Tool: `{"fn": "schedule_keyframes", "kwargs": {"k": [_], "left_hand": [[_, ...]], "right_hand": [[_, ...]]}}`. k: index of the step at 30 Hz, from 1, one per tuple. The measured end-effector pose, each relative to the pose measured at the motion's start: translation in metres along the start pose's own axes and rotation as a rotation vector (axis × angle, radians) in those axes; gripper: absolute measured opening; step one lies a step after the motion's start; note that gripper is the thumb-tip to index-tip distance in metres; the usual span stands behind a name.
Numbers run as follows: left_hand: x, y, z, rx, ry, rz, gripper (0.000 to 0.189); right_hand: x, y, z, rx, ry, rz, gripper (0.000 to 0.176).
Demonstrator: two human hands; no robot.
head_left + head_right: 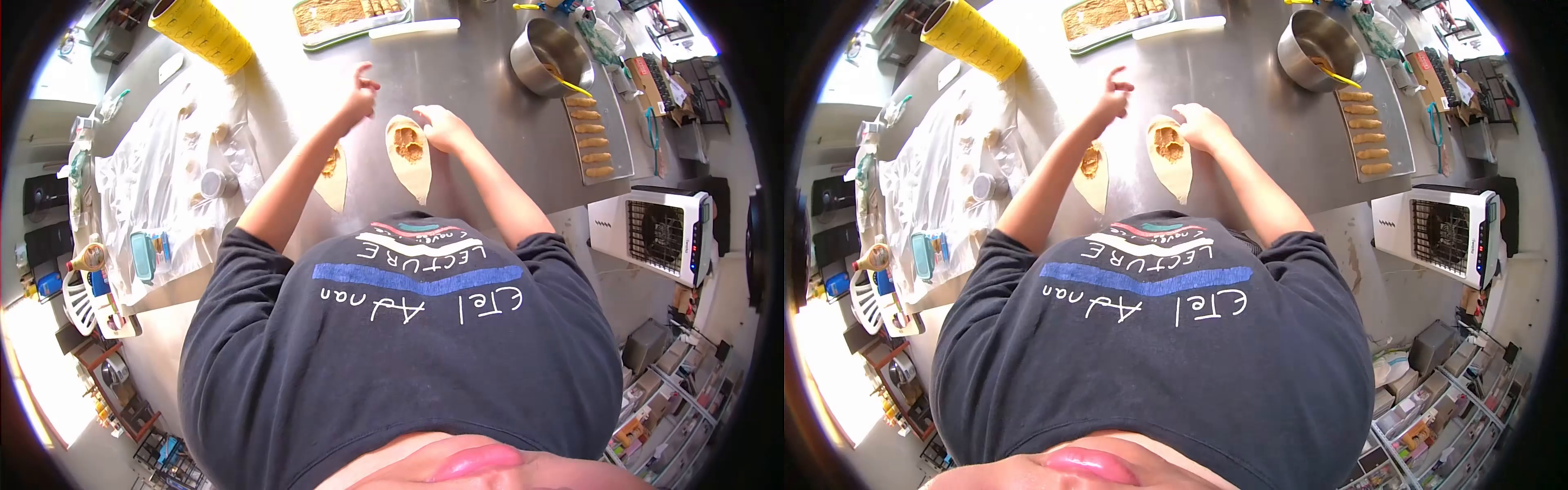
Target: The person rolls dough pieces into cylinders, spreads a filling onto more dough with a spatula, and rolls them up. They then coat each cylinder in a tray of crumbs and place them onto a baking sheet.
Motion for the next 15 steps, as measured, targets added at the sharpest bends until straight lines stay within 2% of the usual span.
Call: {"fn": "schedule_keyframes", "kwargs": {"k": [1,2,4,5,8,9,11,15], "left_hand": [[0.040,-0.046,0.007,0.183,0.055,0.245,0.042],[0.075,-0.084,0.014,0.366,0.108,0.492,0.033],[0.045,-0.069,0.028,0.913,0.096,0.521,0.032],[0.048,-0.075,0.034,0.869,0.069,0.450,0.028],[0.045,-0.081,0.040,0.981,0.141,0.637,0.019],[0.047,-0.085,0.039,0.979,0.137,0.629,0.019],[0.050,-0.089,0.039,0.926,0.053,0.743,0.018],[0.058,-0.086,0.038,0.837,-0.010,0.663,0.016]], "right_hand": [[0.004,0.004,0.007,0.025,-0.127,0.107,0.051],[0.007,0.005,0.013,0.028,-0.126,0.110,0.051],[0.013,0.006,0.027,-0.218,-0.078,0.030,0.042],[0.013,0.000,0.028,-0.252,-0.075,0.076,0.041],[0.014,0.000,0.030,-0.225,-0.091,0.069,0.036],[0.015,0.000,0.028,-0.222,-0.099,0.071,0.036],[0.019,0.003,0.026,-0.164,-0.136,0.085,0.031],[0.028,0.012,0.027,-0.088,-0.074,0.127,0.028]]}}
Point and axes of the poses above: each hand's wrist, its own x-axis towards the middle knuckle, its own z-axis out of the palm, y = z × x, the point moved 4 cm from there along x, towards the middle knuckle, and after that the axes turned 9 degrees about -z, right-handed, at the moved point
